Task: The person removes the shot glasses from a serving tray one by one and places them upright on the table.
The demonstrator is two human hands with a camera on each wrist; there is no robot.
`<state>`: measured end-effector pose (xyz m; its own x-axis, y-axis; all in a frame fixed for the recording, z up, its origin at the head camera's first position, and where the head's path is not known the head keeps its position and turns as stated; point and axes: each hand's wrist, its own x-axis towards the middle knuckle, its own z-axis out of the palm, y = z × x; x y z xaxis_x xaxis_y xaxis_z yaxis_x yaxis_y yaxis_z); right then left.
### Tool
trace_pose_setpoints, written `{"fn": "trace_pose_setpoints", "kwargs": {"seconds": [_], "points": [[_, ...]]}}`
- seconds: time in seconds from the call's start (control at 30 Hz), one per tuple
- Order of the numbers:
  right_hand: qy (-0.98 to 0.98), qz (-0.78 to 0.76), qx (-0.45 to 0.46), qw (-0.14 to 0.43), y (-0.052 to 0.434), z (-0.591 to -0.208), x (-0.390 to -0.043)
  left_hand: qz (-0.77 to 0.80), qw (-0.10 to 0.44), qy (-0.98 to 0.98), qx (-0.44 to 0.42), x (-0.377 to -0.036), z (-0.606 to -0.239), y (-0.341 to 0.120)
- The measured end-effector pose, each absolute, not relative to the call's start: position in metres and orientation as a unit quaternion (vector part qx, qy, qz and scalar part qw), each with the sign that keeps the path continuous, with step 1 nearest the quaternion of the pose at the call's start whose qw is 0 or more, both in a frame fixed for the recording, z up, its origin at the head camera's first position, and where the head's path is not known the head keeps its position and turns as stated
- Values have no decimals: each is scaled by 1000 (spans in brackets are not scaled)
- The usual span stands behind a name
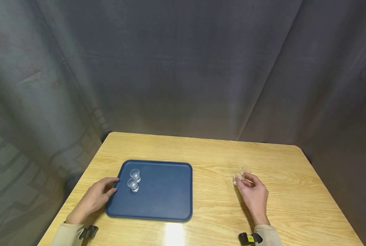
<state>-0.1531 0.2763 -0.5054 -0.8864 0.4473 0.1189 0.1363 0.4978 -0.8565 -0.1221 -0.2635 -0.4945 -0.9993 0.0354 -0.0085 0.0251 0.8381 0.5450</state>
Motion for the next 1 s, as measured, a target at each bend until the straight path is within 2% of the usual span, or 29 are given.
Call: {"fn": "trace_pose_setpoints", "kwargs": {"seconds": [0.47, 0.77, 1.0], "points": [[-888, 410, -151, 144, 286, -484, -146, 284, 8, 959, 16, -122, -495, -264], [-882, 411, -129, 189, 279, -469, -143, 282, 9, 959, 15, -122, -493, -264], [-876, 433, -76, 200, 257, -465, -147, 284, 9, 959, 15, -121, -494, -264]]}}
